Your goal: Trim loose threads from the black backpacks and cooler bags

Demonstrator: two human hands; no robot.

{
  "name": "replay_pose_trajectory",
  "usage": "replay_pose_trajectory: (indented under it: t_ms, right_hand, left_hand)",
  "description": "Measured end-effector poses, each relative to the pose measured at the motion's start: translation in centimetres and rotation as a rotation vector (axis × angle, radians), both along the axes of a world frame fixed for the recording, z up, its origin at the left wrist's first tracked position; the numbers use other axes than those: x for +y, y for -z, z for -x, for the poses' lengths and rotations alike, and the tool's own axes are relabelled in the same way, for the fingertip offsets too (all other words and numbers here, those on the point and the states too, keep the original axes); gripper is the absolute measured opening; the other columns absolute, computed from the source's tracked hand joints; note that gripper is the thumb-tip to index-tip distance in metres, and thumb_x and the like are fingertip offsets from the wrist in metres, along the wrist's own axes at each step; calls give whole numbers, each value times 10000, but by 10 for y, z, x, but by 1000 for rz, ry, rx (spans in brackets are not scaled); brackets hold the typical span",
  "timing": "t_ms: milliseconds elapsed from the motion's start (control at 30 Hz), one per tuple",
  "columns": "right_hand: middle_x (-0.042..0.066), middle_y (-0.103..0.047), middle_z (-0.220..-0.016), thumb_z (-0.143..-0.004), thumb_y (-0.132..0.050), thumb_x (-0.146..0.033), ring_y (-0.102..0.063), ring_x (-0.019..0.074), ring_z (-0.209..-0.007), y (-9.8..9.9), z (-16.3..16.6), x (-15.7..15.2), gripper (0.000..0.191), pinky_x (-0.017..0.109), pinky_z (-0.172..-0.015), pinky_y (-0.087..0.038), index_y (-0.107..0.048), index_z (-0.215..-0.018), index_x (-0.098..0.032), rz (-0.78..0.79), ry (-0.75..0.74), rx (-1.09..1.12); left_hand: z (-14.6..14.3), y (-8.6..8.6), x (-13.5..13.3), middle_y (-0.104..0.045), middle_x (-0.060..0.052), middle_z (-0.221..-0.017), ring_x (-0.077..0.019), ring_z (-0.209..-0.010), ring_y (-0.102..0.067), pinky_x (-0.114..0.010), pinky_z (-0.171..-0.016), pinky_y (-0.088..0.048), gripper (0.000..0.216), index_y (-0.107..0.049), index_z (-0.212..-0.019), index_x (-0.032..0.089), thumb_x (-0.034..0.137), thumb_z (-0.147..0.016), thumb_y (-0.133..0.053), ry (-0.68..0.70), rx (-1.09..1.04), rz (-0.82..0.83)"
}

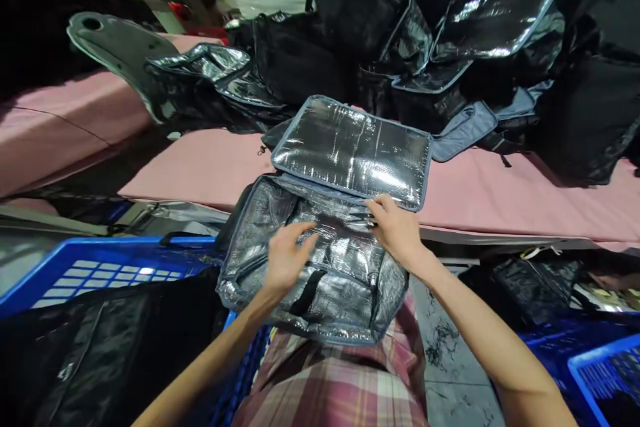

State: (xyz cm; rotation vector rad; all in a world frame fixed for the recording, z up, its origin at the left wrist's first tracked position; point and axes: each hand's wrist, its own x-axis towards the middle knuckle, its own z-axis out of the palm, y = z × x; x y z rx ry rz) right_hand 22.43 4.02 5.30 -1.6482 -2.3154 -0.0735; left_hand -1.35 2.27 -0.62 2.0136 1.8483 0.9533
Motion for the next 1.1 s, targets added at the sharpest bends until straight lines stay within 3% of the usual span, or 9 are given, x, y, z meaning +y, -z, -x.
replay_pose_trajectory:
  t_ms: [100, 200, 333, 500, 567, 667, 833, 933, 1100]
  right_hand:
    - [50, -587, -1067, -749, -478, -125, -545, 148, -700, 2, 19, 45, 381, 230, -499, -266, -574, -1100, -238, 48, -24, -58]
    - [27, -617, -872, -755, -488, -152, -525, 151, -710, 2, 21, 69, 200, 232, -540, -267, -638, -874, -210, 175, -48, 139]
    - [-3, -591, -665, -772, -519, -271, -492, 132, -613, -1, 16, 84, 163, 226, -529, -271, -612, -683, -172, 311, -57, 281]
    - [-6, -615, -678, -784, -528, -314, -514, 133, -606, -1, 16, 85, 185, 223, -539, -301, -623, -714, -171, 355, -76, 302]
    - [4, -645, -768, -784, -558, -349, -549, 156, -669, -3, 16, 78, 188, 230, -560, -309, -636, -862, -197, 271, -77, 271]
    - [35, -656, -862, -809, -563, -387, -554, 177, -725, -8, 12, 64, 320, 257, -595, -297, -565, -1071, -204, -24, -80, 93]
    - [23, -645, -815, -910, -407, -201, -469, 160, -710, -14, 9, 50, 175, 317, -669, -243, -574, -959, -218, -352, -280, -349]
    - [10, -632, -818, -911, -340, -95, -439, 156, -719, -16, 16, 49, 267, 317, -662, -231, -572, -963, -217, -425, -339, -463]
    - [17, -577, -695, -886, -368, -65, -410, 162, -688, -17, 29, 51, 258, 315, -633, -222, -589, -826, -183, -505, -335, -530]
  left_hand:
    - [-40, 5, 32, -622, -52, -997, -192, -881, -561, -342, -797, -392, 224, -552, -1006, 193, 272, -797, -566, -18, -127, 5]
    - [-61, 7, 59, -599, -59, -938, -187, -826, -555, -325, -749, -379, 225, -538, -955, 167, 284, -774, -603, -71, -132, -33]
    - [-62, 5, 75, -596, -37, -847, -160, -755, -547, -282, -680, -361, 113, -578, -802, 173, 269, -828, -524, -94, -160, -64]
    - [-47, -3, 68, -627, 3, -777, -137, -742, -546, -264, -718, -364, 143, -594, -765, 190, 225, -846, -483, 85, -266, -44]
    - [-42, -5, 64, -629, 8, -762, -144, -766, -543, -280, -759, -354, 131, -587, -741, 190, 217, -838, -504, 125, -244, -73]
    - [-40, -8, 59, -628, 8, -763, -147, -780, -542, -302, -802, -340, 131, -584, -732, 191, 215, -839, -513, 150, -215, -109]
    - [-41, -12, 57, -631, 2, -833, -146, -844, -555, -318, -859, -330, 119, -596, -748, 198, 212, -838, -518, 180, -224, -95]
    - [-42, -14, 57, -625, -1, -853, -149, -863, -551, -320, -866, -330, 125, -603, -747, 202, 218, -837, -518, 184, -213, -86]
    - [-42, -11, 59, -598, 3, -831, -142, -847, -538, -324, -879, -319, 132, -609, -761, 200, 216, -842, -506, 190, -175, -106]
